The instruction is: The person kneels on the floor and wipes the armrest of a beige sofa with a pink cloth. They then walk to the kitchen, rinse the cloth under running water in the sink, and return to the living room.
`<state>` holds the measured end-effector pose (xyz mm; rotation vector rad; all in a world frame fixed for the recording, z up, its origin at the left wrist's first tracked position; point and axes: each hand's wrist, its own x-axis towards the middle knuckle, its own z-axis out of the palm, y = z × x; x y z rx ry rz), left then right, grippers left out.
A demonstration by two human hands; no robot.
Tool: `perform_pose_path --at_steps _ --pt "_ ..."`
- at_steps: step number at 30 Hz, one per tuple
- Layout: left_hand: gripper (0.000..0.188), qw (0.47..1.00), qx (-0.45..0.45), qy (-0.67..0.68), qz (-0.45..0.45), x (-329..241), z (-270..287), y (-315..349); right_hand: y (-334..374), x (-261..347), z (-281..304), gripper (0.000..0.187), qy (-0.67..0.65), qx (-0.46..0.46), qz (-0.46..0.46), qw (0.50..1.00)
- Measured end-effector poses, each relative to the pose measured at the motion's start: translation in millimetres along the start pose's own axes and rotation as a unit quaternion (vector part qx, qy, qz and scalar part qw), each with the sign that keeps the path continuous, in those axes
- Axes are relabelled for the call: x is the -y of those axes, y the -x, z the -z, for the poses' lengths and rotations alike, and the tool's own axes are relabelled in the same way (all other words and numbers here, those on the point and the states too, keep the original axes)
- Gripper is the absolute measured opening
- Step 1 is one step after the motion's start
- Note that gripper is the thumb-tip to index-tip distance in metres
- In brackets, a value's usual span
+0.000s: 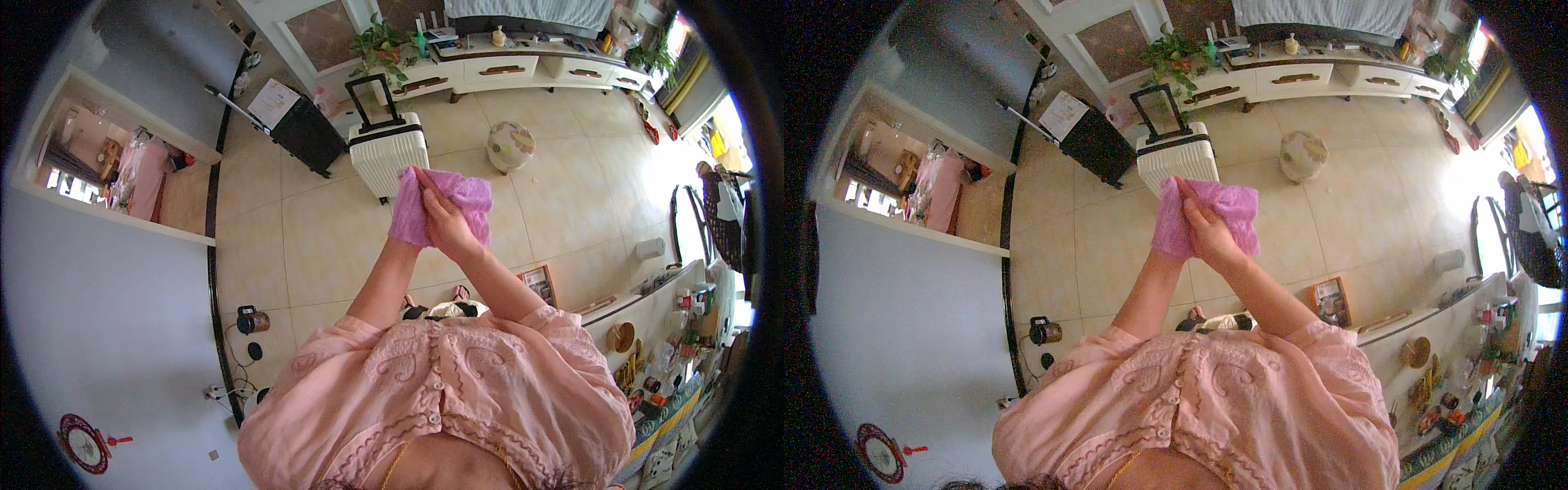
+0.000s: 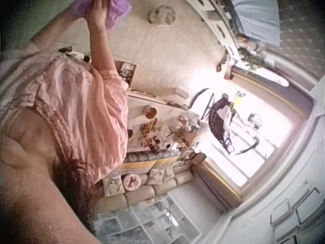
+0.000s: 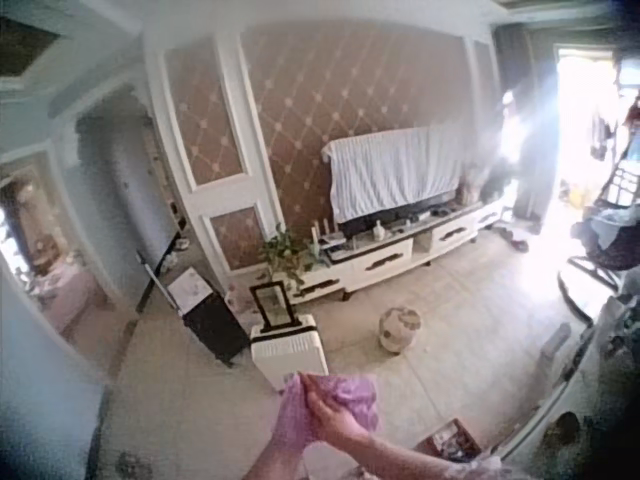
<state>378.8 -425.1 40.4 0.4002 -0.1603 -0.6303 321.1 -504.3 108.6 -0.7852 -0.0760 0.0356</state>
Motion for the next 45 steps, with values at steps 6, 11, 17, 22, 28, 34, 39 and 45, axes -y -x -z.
perform_pose_path --at_steps 6,11,17,22,28,34,39,45 --pt "0.039 0.991 0.114 0.073 0.017 -9 45 -17 -8 -6 -15 0.042 0.415 -0.039 0.106 0.903" --pt "0.04 0.956 -0.16 0.241 -0.053 -20 -60 11 -11 5 -26 0.051 0.709 0.064 0.226 0.665" --pt "0.051 0.999 -0.01 0.045 0.012 -35 6 9 -14 -23 -37 0.064 0.675 0.078 0.232 0.696" --pt "0.043 0.961 0.232 0.147 -0.031 -37 39 15 -9 -25 -44 0.056 0.595 0.125 0.228 0.76" --pt "0.047 0.957 -0.263 -0.079 -0.093 -48 -20 32 -10 -47 -21 0.048 0.702 0.088 0.177 0.684" --pt "0.04 0.977 -0.201 -0.05 -0.056 -54 1 40 -3 -40 -49 0.043 0.954 0.245 0.104 0.138" --pt "0.048 0.982 -0.159 0.092 -0.035 -58 -23 49 -1 -33 -52 0.053 0.753 0.167 0.23 0.594" --pt "0.063 0.994 0.109 0.018 0.028 -56 7 37 12 -27 -60 0.063 0.647 0.161 0.174 0.725"
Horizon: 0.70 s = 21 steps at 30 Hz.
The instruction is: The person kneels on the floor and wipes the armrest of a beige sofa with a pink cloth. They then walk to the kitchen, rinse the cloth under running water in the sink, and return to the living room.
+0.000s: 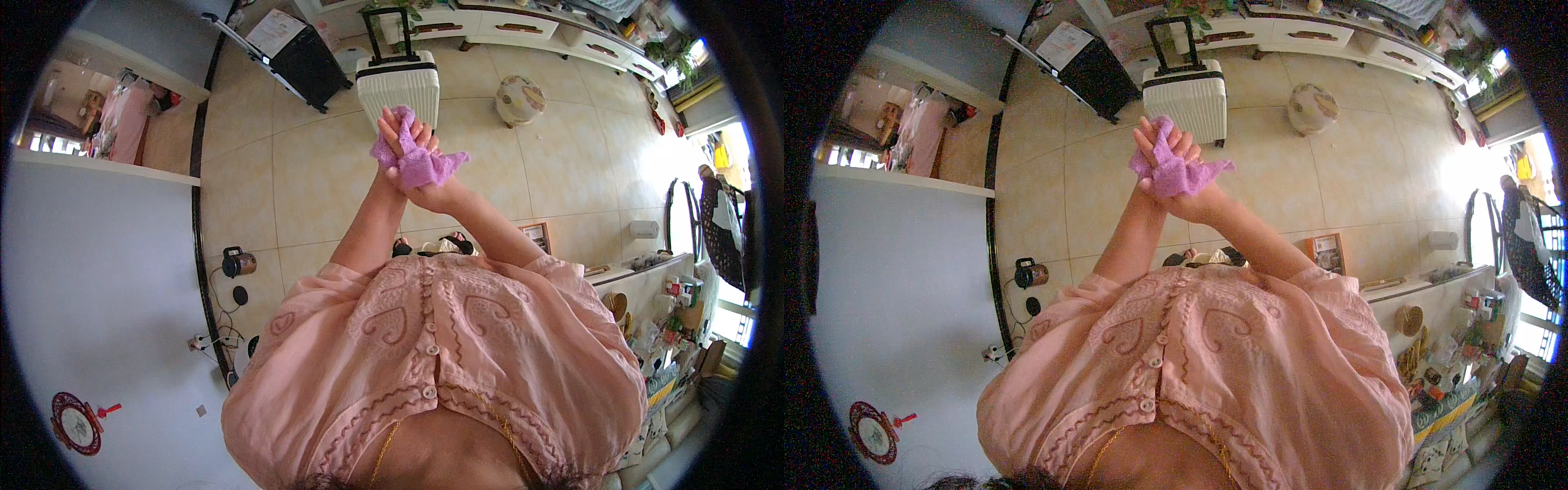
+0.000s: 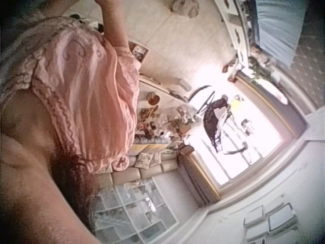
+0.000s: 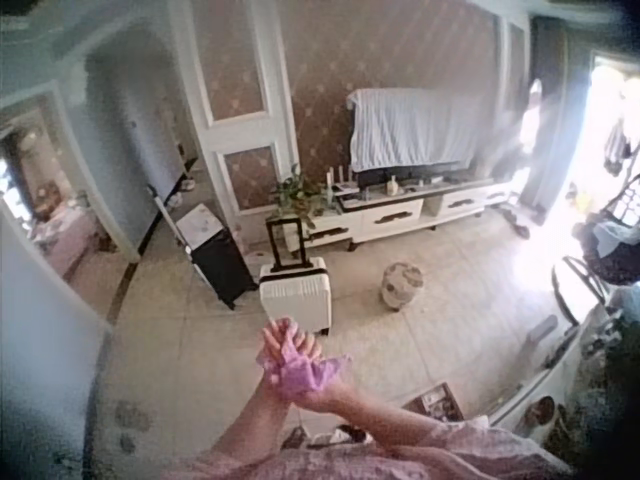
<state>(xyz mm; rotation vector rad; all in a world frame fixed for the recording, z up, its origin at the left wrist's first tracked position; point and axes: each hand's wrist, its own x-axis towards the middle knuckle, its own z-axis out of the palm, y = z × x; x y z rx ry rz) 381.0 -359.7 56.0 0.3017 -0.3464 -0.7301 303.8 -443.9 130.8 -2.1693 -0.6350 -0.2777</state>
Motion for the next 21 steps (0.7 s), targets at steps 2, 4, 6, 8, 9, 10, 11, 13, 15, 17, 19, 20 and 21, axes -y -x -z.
perform_pose_path --at_steps 2,4,6,8,9,10,11,13,15,17,19,20,21 --pt "0.063 1.0 0.009 -0.024 0.003 -7 3 2 -3 1 -3 0.064 -0.026 0.019 0.009 0.999" --pt "0.059 0.996 -0.07 -0.054 -0.02 -3 4 13 -3 -1 -5 0.063 -0.125 0.034 0.007 0.992" --pt "0.047 0.981 -0.138 -0.046 -0.127 -13 19 17 -4 -4 -6 0.061 -0.292 0.048 0.015 0.955" --pt "0.042 0.969 -0.223 0.025 -0.102 -23 46 18 -5 1 -15 0.056 -0.57 0.005 -0.062 0.819" --pt "0.041 0.975 -0.191 -0.014 -0.116 -12 10 11 2 -8 -16 0.054 -0.683 -0.023 -0.11 0.721" --pt "0.042 0.976 -0.16 -0.054 -0.138 -6 -32 7 5 -13 -18 0.049 -0.666 -0.056 -0.136 0.731" --pt "0.042 0.969 -0.211 -0.006 -0.13 -15 -10 8 -2 -5 -19 0.048 -0.647 -0.031 -0.168 0.743" --pt "0.043 0.955 -0.258 -0.03 -0.144 -20 9 10 -8 -8 -22 0.046 -0.596 0.005 -0.243 0.765" --pt "0.039 0.922 -0.327 -0.144 -0.149 -23 7 11 -8 -14 -21 0.043 -0.567 -0.042 -0.24 0.787" --pt "0.036 0.866 -0.366 -0.299 -0.161 -31 -3 11 -11 -25 -16 0.041 -0.471 -0.07 -0.245 0.845" --pt "0.034 0.783 -0.369 -0.474 -0.164 -28 -29 3 -13 -36 -23 0.038 -0.492 -0.182 -0.232 0.819" --pt "0.037 0.797 -0.314 -0.497 -0.137 -19 -50 3 -15 -31 -22 0.038 -0.56 -0.197 -0.276 0.756" --pt "0.043 0.711 -0.202 -0.65 -0.179 -11 -52 -7 -15 -30 -19 0.038 -0.618 -0.217 -0.316 0.686"
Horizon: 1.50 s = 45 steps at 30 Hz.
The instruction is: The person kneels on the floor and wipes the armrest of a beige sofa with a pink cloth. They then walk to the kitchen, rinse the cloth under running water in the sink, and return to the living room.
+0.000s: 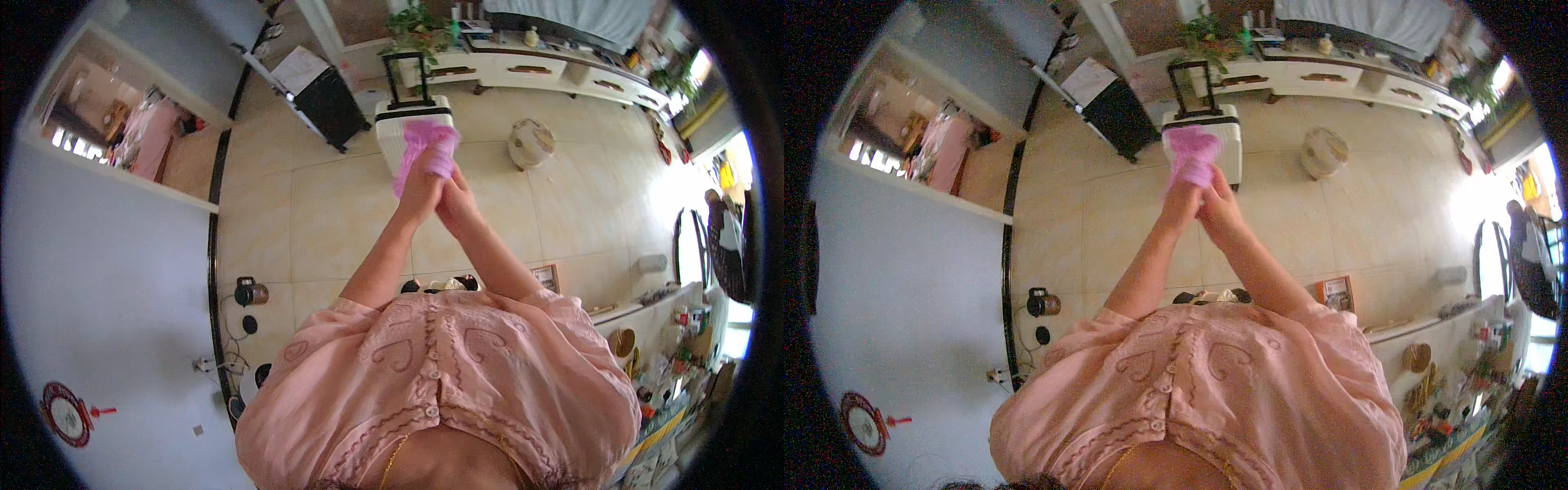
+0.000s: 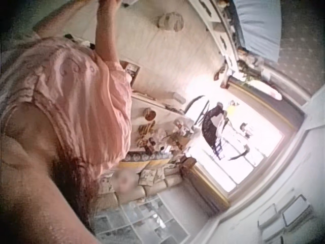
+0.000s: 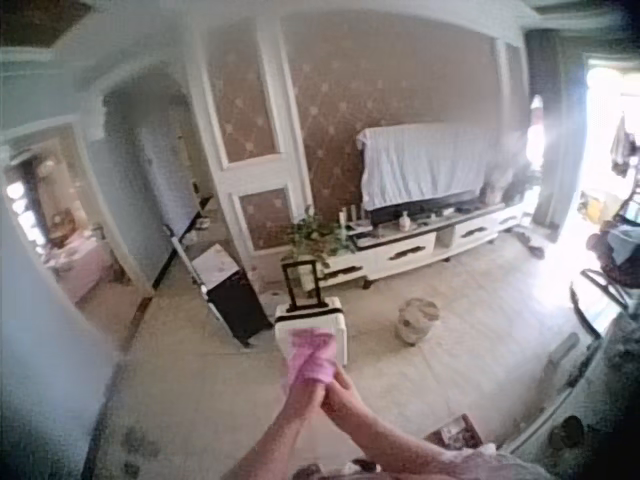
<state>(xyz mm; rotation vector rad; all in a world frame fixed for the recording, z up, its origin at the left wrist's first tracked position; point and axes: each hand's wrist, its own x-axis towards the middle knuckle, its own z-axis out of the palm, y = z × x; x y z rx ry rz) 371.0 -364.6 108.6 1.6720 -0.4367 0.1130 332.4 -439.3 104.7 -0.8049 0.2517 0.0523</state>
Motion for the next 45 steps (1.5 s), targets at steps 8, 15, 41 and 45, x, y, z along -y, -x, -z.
perform_pose_path --at_steps 8,15,41,45 --pt "0.052 0.984 0.002 -0.091 -0.152 -48 -15 -3 -9 26 37 0.045 -0.176 0.151 -0.015 0.973" --pt "0.042 0.917 0.105 0.356 0.148 -11 -73 12 -8 53 47 0.031 -0.15 0.033 0.048 0.987" --pt "0.022 0.997 -0.009 -0.03 0.074 87 -70 -101 -111 137 130 0.043 0.759 -0.01 -0.06 0.648" --pt "0.02 0.995 0.03 -0.077 0.065 85 -44 -142 -163 118 111 0.036 0.617 0.071 0.235 0.748"
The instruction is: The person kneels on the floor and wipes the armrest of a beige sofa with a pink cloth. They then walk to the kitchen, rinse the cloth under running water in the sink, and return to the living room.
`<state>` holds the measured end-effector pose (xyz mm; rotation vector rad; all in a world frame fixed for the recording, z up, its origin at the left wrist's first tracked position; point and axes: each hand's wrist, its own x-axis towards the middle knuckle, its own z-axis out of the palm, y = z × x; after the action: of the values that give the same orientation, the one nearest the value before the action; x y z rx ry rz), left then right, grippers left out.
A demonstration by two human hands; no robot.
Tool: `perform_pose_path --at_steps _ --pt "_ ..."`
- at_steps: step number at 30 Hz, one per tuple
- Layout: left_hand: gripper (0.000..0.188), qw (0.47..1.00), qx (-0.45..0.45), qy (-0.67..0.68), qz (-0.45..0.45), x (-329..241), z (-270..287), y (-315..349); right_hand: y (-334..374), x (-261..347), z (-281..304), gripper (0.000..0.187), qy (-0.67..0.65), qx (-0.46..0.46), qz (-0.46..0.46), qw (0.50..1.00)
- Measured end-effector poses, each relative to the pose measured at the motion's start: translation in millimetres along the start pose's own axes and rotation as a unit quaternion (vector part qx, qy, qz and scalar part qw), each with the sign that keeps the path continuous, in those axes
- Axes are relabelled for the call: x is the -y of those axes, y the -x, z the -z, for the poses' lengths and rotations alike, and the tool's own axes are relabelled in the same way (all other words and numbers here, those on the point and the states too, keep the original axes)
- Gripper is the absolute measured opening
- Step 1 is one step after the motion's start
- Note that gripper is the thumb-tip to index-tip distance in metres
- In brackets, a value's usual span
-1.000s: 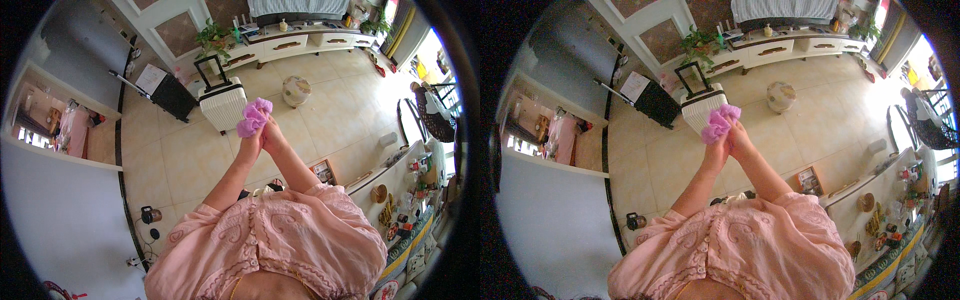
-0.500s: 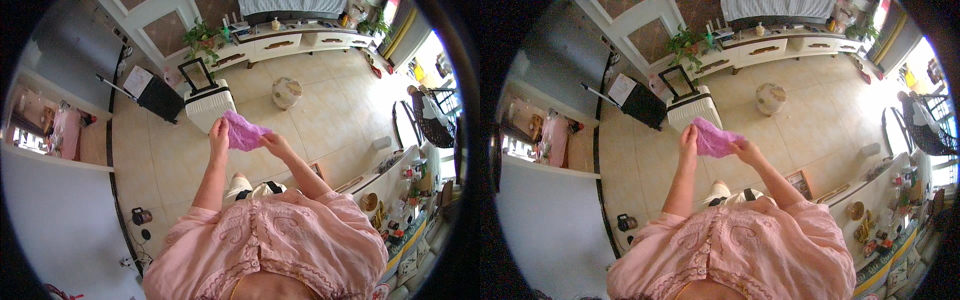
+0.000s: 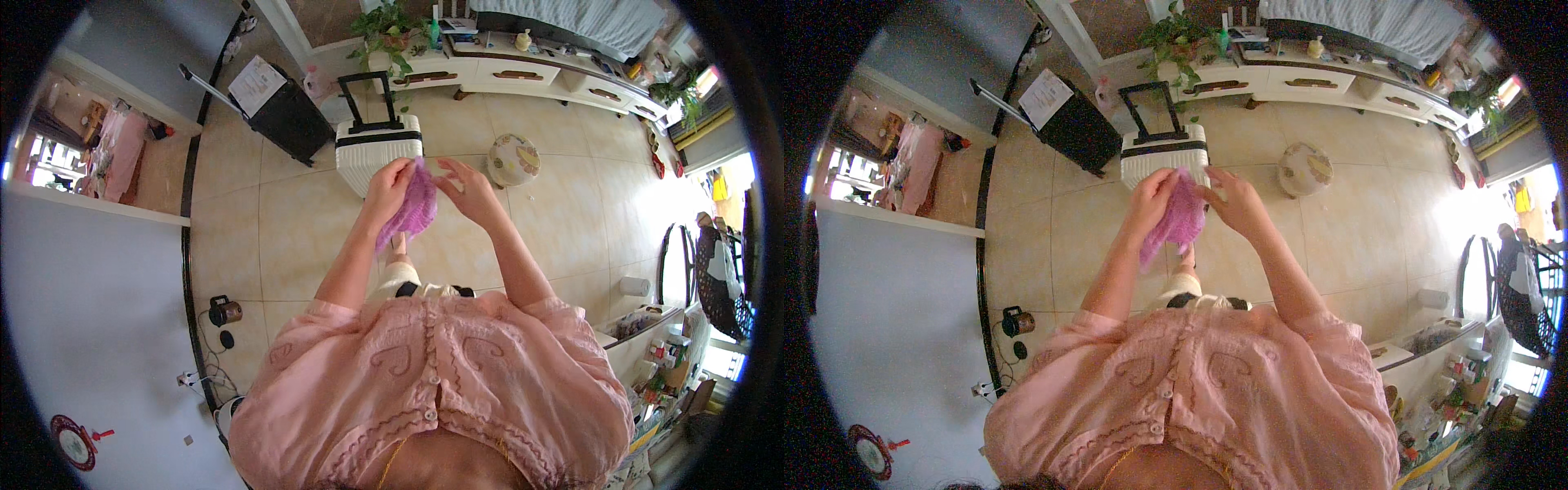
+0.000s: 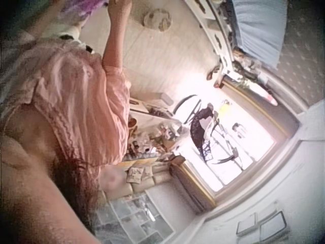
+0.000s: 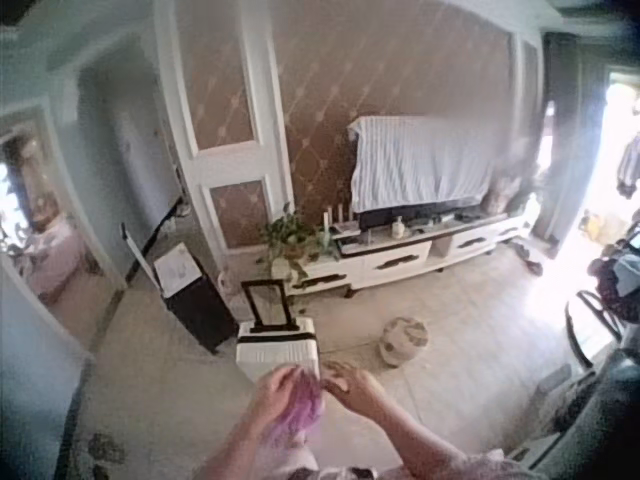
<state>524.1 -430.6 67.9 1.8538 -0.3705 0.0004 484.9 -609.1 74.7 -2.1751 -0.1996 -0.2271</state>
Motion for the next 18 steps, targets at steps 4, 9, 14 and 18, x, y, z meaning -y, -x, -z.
perform_pose_path --at_steps 4,9,14,18 --pt "0.018 0.998 0.043 0.029 0.048 9 20 -51 -64 11 -27 0.032 -0.064 0.016 0.025 0.998" --pt "0.022 0.991 0.091 0.023 0.094 43 64 -93 -134 4 -38 0.021 -0.093 0.031 -0.021 0.995" --pt "0.026 0.984 0.114 -0.099 0.093 102 87 -119 -172 -35 -39 0.02 -0.112 0.051 -0.064 0.99" --pt "0.02 0.995 0.06 -0.075 0.01 132 104 -140 -187 -62 -46 0.02 -0.021 0.056 -0.01 0.998"
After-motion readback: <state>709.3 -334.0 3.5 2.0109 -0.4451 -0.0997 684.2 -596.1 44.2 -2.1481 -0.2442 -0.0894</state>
